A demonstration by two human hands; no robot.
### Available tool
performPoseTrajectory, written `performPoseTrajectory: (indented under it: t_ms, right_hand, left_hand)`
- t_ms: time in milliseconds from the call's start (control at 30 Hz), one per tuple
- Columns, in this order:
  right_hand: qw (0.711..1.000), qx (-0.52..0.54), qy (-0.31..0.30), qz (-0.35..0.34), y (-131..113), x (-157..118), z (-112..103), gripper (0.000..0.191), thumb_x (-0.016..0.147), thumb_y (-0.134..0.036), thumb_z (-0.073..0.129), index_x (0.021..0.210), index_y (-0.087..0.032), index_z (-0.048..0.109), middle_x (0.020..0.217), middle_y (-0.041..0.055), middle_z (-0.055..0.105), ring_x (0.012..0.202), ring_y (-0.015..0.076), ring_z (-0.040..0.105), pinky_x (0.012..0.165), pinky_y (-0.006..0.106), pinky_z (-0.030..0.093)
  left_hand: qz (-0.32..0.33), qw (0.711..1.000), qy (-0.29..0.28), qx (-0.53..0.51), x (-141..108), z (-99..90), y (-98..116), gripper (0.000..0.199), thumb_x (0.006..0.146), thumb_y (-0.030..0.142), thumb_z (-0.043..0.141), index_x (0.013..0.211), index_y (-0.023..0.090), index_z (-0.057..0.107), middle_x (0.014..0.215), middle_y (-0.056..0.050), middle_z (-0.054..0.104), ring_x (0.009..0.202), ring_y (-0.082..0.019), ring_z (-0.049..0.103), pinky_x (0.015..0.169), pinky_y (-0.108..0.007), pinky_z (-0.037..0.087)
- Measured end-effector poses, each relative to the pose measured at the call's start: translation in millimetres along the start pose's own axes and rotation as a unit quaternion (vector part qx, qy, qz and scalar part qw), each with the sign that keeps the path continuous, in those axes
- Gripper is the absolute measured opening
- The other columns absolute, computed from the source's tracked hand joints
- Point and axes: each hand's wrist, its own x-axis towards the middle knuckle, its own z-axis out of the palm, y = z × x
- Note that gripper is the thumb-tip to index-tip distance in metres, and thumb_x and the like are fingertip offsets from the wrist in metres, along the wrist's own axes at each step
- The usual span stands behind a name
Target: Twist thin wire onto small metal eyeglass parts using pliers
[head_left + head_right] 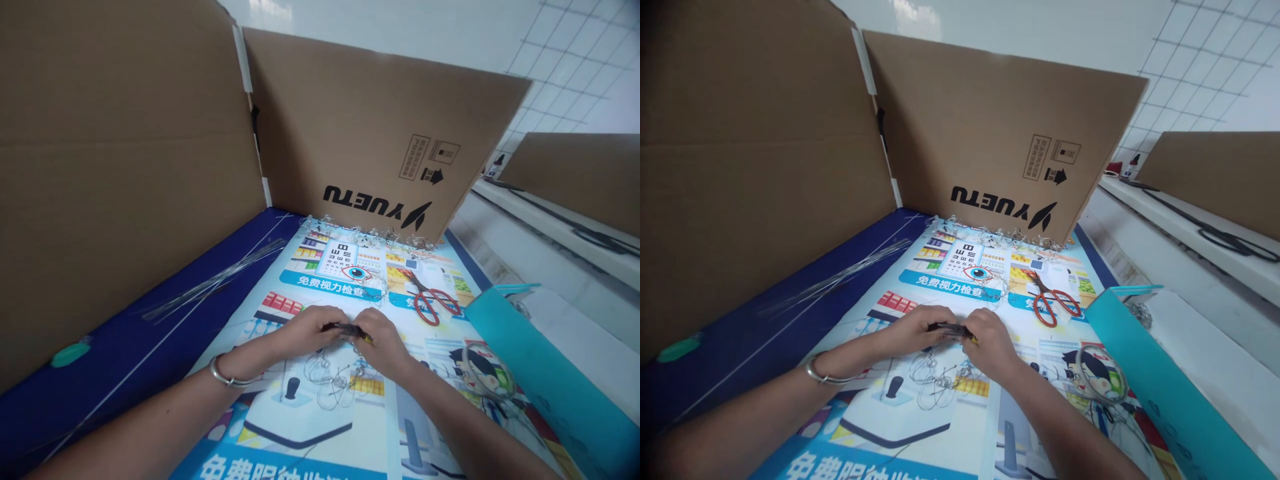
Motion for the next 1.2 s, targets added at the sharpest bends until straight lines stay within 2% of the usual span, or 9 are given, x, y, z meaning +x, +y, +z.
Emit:
performPoseTrajectory:
  t_ms: [167, 333, 467, 567, 667, 767, 967, 1200]
  right_hand:
    - [1.0, -0.004, 0.0, 0.005, -0.8, -1.5, -5.2, 0.008, 0.074, -0.014, 0.055, 0.078, -0.02, 0.058, 0.075, 0.0027, 0.056, 0.077, 0.0164, 0.051, 0.07, 0.03, 0.041]
    - [0.999, -0.019, 0.007, 0.031, -10.6, -4.6, -35.4, 0.008, 0.082, -0.025, 0.052, 0.083, -0.02, 0.059, 0.075, 0.0025, 0.057, 0.075, 0.0153, 0.052, 0.066, 0.027, 0.041]
    - [0.991, -0.114, -0.03, 0.063, -29.3, -11.0, -62.8, 0.019, 0.082, -0.04, 0.052, 0.088, -0.025, 0.06, 0.076, 0.002, 0.059, 0.074, 0.0159, 0.055, 0.061, 0.026, 0.039]
    - [0.973, -0.208, -0.05, 0.082, -45.7, -16.6, -70.7, 0.023, 0.076, -0.046, 0.058, 0.083, -0.024, 0.061, 0.069, 0.0022, 0.06, 0.065, 0.0174, 0.056, 0.053, 0.027, 0.034]
    - [0.951, -0.282, -0.097, 0.076, -59.1, -20.0, -67.3, 0.023, 0.074, -0.045, 0.061, 0.07, -0.023, 0.059, 0.061, 0.0028, 0.058, 0.057, 0.0181, 0.053, 0.049, 0.028, 0.028]
    - [0.942, -0.313, -0.111, 0.042, -66.1, -20.6, -56.5, 0.025, 0.075, -0.043, 0.06, 0.063, -0.022, 0.059, 0.057, 0.0042, 0.057, 0.055, 0.0182, 0.051, 0.05, 0.03, 0.027]
    - [0.932, -0.345, -0.108, 0.033, -63.3, -21.4, -32.5, 0.02, 0.074, -0.037, 0.063, 0.066, -0.019, 0.06, 0.061, 0.0072, 0.056, 0.061, 0.0211, 0.05, 0.055, 0.032, 0.028]
    - [0.933, -0.347, -0.092, 0.019, -60.5, -25.4, -25.7, 0.018, 0.077, -0.035, 0.059, 0.071, -0.018, 0.058, 0.064, 0.0089, 0.054, 0.064, 0.0235, 0.047, 0.056, 0.035, 0.027]
  left_hand:
    - [-0.016, 1.0, 0.002, 0.013, -1.0, 0.4, 0.1, 0.014, 0.082, 0.015, 0.046, 0.084, 0.018, 0.06, 0.075, 0.001, 0.061, 0.069, -0.011, 0.053, 0.064, -0.02, 0.038]
    - [-0.029, 0.999, 0.011, 0.007, -2.1, 0.4, 2.5, 0.008, 0.081, 0.016, 0.048, 0.079, 0.017, 0.057, 0.071, 0.002, 0.058, 0.065, -0.009, 0.05, 0.06, -0.019, 0.037]
    - [-0.061, 0.998, 0.007, -0.01, -2.7, 2.0, 3.5, 0.009, 0.08, 0.017, 0.047, 0.078, 0.016, 0.056, 0.066, 0.003, 0.055, 0.059, -0.008, 0.046, 0.055, -0.019, 0.034]
    - [-0.085, 0.996, 0.005, -0.02, -2.9, 3.0, 5.0, 0.009, 0.08, 0.018, 0.048, 0.077, 0.016, 0.056, 0.063, 0.004, 0.053, 0.056, -0.008, 0.045, 0.052, -0.018, 0.033]
    - [-0.098, 0.995, 0.014, -0.026, -3.4, 3.4, 7.5, 0.009, 0.079, 0.019, 0.049, 0.076, 0.016, 0.056, 0.063, 0.004, 0.053, 0.057, -0.008, 0.046, 0.053, -0.018, 0.034]
    - [-0.115, 0.992, 0.021, -0.036, -5.8, 3.3, 10.1, 0.01, 0.079, 0.021, 0.05, 0.075, 0.015, 0.057, 0.063, 0.003, 0.053, 0.057, -0.009, 0.046, 0.053, -0.018, 0.034]
    - [-0.112, 0.992, 0.015, -0.056, -15.1, 1.9, 10.4, 0.011, 0.081, 0.021, 0.048, 0.077, 0.016, 0.056, 0.065, 0.003, 0.053, 0.059, -0.009, 0.047, 0.054, -0.018, 0.035]
    - [-0.081, 0.997, 0.01, -0.015, -20.3, 1.9, 8.4, 0.012, 0.084, 0.018, 0.043, 0.078, 0.017, 0.054, 0.072, 0.002, 0.056, 0.066, -0.011, 0.05, 0.061, -0.02, 0.037]
